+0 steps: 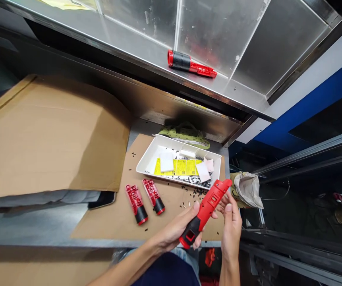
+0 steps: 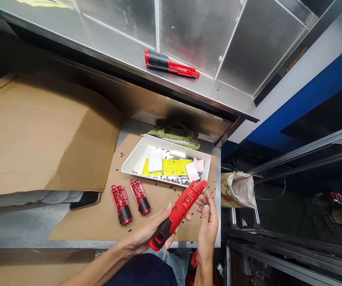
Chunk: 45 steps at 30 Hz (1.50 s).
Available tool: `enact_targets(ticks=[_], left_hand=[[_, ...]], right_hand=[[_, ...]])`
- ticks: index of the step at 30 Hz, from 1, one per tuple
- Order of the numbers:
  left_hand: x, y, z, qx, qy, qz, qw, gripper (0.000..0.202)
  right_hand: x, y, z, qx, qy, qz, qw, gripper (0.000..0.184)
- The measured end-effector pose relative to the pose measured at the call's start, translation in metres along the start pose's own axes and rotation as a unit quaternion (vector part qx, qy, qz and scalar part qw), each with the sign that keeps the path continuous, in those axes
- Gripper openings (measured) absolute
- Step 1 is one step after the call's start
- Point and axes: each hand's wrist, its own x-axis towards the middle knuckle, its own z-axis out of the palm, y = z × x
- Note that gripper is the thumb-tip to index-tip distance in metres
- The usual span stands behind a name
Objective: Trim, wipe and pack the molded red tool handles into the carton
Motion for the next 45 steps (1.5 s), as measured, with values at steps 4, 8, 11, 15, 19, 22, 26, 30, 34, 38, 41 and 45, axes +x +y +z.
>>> enact_targets(ticks=[4, 8, 11, 15, 19, 22, 26, 30, 34, 38, 41, 45], left_hand=[[-0.004, -0.005, 0.005, 0.028, -0.020, -0.043, 0.998, 0.068], [-0.005, -0.012, 0.005, 0.079, -0.017, -0.021, 0.997, 0.068], [-0.004, -0.014, 0.002, 0.112, -0.012, 0.002, 0.994, 0.063], [-0.005, -0.011, 0.001, 0.122, -0.007, 0.003, 0.992, 0.061], [-0.011, -0.005, 0.004, 0.068, -0.024, -0.040, 0.997, 0.064], [-0.016, -0.004, 0.005, 0.029, -0.032, -0.063, 0.997, 0.065], [-0.019, -0.004, 0.006, 0.016, -0.027, -0.049, 0.998, 0.061], [-0.022, -0.006, 0.006, 0.056, 0.003, -0.019, 0.998, 0.050], [-0.022, -0.005, 0.002, 0.096, 0.015, -0.013, 0.995, 0.054], [-0.018, -0.006, -0.001, 0.073, 0.015, -0.024, 0.997, 0.055], [-0.013, -0.010, -0.005, 0.018, -0.008, -0.054, 0.998, 0.059], [-0.005, -0.019, -0.012, -0.036, -0.037, -0.105, 0.993, 0.071]], right_hand=[[0.009, -0.023, -0.008, 0.021, 0.018, -0.054, 0.998, 0.058], [0.011, -0.026, -0.007, 0.001, 0.032, -0.051, 0.998, 0.054], [0.011, -0.023, -0.006, 0.026, 0.038, -0.049, 0.998, 0.049], [0.011, -0.022, -0.006, 0.029, 0.054, -0.054, 0.997, 0.044], [0.011, -0.027, -0.006, -0.007, 0.059, -0.054, 0.997, 0.041], [0.011, -0.030, -0.004, -0.019, 0.053, -0.049, 0.997, 0.041], [0.012, -0.028, -0.004, -0.012, 0.049, -0.044, 0.998, 0.041], [0.012, -0.024, -0.004, 0.007, 0.038, -0.040, 0.998, 0.037], [0.011, -0.023, -0.005, 0.014, 0.026, -0.035, 0.999, 0.046], [0.013, -0.025, -0.006, -0.005, 0.016, -0.029, 0.999, 0.043], [0.015, -0.031, -0.007, -0.031, 0.011, -0.021, 0.999, 0.042], [0.015, -0.036, -0.008, -0.069, 0.009, -0.007, 0.998, 0.040]])
